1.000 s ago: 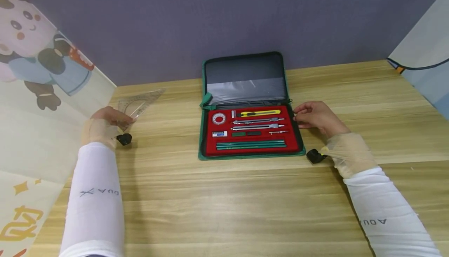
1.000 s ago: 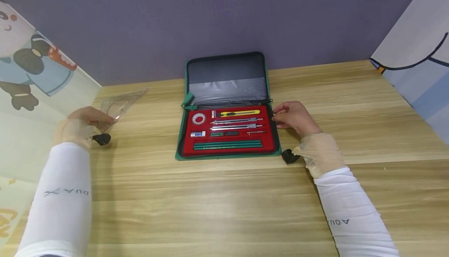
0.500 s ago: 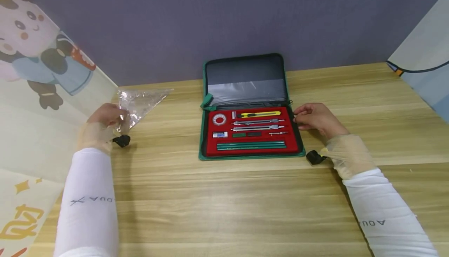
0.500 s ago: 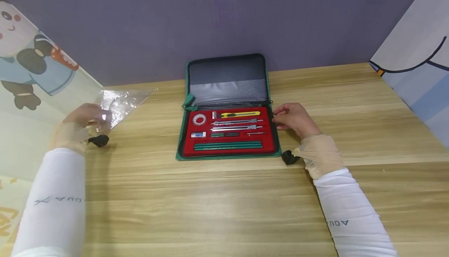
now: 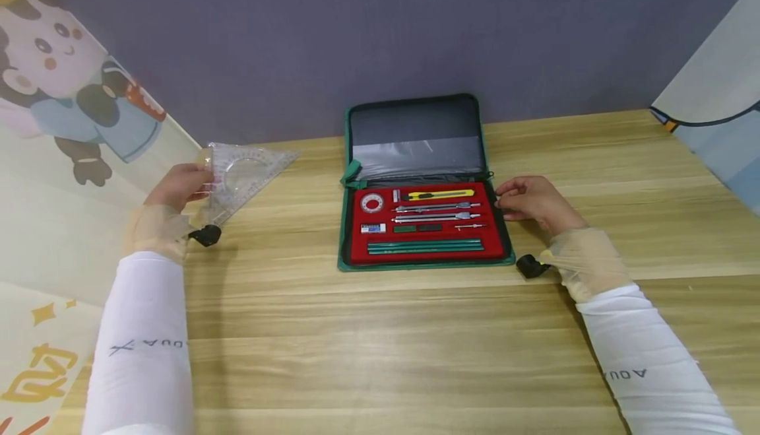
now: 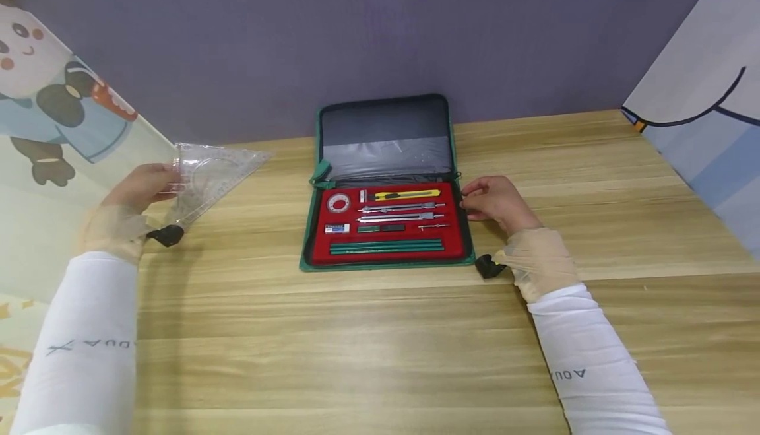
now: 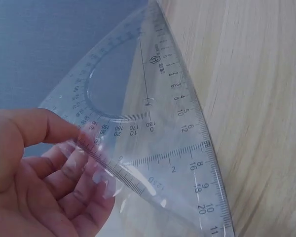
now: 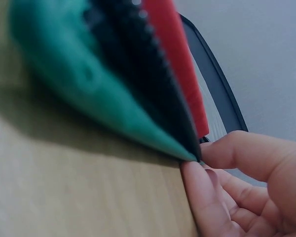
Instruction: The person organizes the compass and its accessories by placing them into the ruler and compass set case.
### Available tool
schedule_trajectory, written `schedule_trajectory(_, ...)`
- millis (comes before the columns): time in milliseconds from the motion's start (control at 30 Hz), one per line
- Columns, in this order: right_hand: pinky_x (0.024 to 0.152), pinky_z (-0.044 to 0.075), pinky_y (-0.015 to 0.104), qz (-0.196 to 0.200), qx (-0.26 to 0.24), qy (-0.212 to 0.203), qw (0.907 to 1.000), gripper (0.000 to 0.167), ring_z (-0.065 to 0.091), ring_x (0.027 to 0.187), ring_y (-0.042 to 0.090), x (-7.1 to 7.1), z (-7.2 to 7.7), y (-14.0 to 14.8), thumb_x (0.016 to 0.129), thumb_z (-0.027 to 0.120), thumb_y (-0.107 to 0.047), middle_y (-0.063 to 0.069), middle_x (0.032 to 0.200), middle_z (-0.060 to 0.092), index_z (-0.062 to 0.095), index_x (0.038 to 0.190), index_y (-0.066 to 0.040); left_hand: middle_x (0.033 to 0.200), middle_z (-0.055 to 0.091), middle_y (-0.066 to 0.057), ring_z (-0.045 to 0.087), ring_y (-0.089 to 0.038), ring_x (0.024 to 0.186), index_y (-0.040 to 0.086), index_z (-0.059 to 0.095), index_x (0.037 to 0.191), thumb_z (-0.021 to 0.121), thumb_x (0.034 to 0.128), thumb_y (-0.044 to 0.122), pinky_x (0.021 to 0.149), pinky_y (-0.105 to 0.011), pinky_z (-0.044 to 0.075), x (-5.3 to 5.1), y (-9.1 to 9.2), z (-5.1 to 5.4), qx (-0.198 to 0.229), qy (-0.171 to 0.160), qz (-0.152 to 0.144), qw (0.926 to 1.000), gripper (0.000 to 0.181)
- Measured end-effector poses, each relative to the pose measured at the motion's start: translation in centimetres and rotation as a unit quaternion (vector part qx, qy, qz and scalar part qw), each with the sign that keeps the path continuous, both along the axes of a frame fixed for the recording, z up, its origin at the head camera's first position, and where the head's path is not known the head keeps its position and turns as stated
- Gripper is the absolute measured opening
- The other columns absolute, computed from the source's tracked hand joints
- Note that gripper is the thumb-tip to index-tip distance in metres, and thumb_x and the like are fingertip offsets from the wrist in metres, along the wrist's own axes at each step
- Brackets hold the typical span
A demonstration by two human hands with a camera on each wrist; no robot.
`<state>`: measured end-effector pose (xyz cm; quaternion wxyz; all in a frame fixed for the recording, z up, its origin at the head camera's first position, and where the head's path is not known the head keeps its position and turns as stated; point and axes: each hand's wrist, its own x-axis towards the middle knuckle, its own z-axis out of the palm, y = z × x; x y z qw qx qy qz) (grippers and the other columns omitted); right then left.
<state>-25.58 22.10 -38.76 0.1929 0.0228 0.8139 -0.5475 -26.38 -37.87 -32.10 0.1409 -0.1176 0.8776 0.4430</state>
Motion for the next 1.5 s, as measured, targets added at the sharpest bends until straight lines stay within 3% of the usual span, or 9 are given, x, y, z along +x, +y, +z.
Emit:
schedule_trajectory(300,0.067,0.056,0.022,0.007,-0.003,0.002,1.0000,0.039,0.059,0.072,0.001,-0.3,0.0,0.0,0.090,0.055,-0.002,-0.002,0.085,0.056,0.043,0.124,0.012,0.076,0.055,0.021,0.055,0.003,0.070,0.001,0.049,0.111,0.049,0.0963,0.015,0.069,-0.018,0.048,-0.2,0.4,-0.3,0.007,0.069,0.018,0.9974,0.021)
schedule_trajectory(467,0.068,0.057,0.023,0.014,-0.009,0.012,0.9998,0.040,0.059,0.072,0.002,-0.4,0.3,0.2,0.090,0.057,-0.002,-0.004,0.085,0.057,0.043,0.124,0.013,0.078,0.056,0.021,0.056,0.002,0.073,-0.005,0.047,0.117,0.052,0.0961,0.016,0.069,-0.016,0.051,-0.6,0.4,-0.1,-0.017,0.091,0.003,0.9957,0.030)
schedule_trajectory(800,0.072,0.057,0.028,0.020,-0.014,-0.001,0.9997,0.040,0.060,0.076,0.006,-0.9,0.8,0.3,0.092,0.056,-0.009,0.001,0.096,0.060,0.043,0.124,0.011,0.081,0.056,0.022,0.057,0.002,0.074,-0.005,0.047,0.121,0.052,0.0964,0.022,0.068,-0.017,0.052,0.4,0.9,1.6,-0.058,0.112,-0.018,0.9919,0.037)
schedule_trajectory(933,0.073,0.057,0.028,0.014,-0.013,0.012,0.9997,0.041,0.060,0.078,0.006,-1.3,1.0,0.3,0.094,0.054,-0.012,0.006,0.102,0.058,0.043,0.125,0.012,0.084,0.055,0.019,0.056,0.002,0.075,-0.005,0.046,0.120,0.051,0.0967,0.021,0.068,-0.017,0.051,0.5,1.4,2.1,-0.062,0.118,-0.023,0.9908,0.036)
schedule_trajectory(1133,0.074,0.056,0.023,-0.033,-0.015,0.070,0.9969,0.045,0.062,0.076,0.001,-2.9,1.6,0.5,0.094,0.053,-0.015,0.009,0.108,0.056,0.043,0.128,0.014,0.084,0.057,0.017,0.057,-0.002,0.076,-0.003,0.048,0.113,0.051,0.0966,0.018,0.068,-0.018,0.052,0.3,3.5,3.2,-0.036,0.147,-0.039,0.9877,0.026)
schedule_trajectory(1233,0.074,0.055,0.021,-0.052,-0.023,0.095,0.9938,0.044,0.063,0.073,-0.001,-3.8,1.6,0.4,0.093,0.053,-0.012,0.002,0.098,0.060,0.044,0.127,0.015,0.084,0.058,0.016,0.057,-0.002,0.075,-0.003,0.049,0.109,0.053,0.0955,0.013,0.068,-0.019,0.053,0.0,5.1,3.7,-0.016,0.162,-0.042,0.9857,0.021)
schedule_trajectory(1367,0.074,0.055,0.019,-0.063,-0.073,0.090,0.9913,0.046,0.063,0.071,-0.001,-5.1,1.2,0.2,0.091,0.053,-0.005,-0.007,0.087,0.062,0.042,0.130,0.016,0.085,0.059,0.014,0.058,-0.002,0.076,-0.002,0.050,0.105,0.055,0.0938,0.009,0.066,-0.020,0.053,-0.6,7.5,4.1,0.009,0.175,-0.051,0.9832,0.017)
schedule_trajectory(1433,0.081,0.053,0.020,-0.052,-0.093,0.068,0.9919,0.050,0.063,0.075,-0.002,-5.6,1.0,-0.1,0.093,0.051,-0.006,0.006,0.102,0.064,0.036,0.136,0.014,0.085,0.059,0.012,0.058,-0.002,0.076,-0.001,0.050,0.104,0.056,0.0932,0.009,0.066,-0.022,0.053,-0.9,8.7,4.4,0.014,0.177,-0.057,0.9823,0.016)
schedule_trajectory(1500,0.087,0.051,0.021,-0.037,-0.095,0.049,0.9936,0.054,0.062,0.081,-0.003,-6.1,1.0,-0.4,0.095,0.050,-0.010,0.017,0.126,0.056,0.030,0.141,0.012,0.088,0.060,0.009,0.058,-0.003,0.078,0.000,0.050,0.104,0.056,0.0933,0.008,0.067,-0.023,0.054,-1.0,9.9,4.6,0.019,0.179,-0.064,0.9816,0.014)
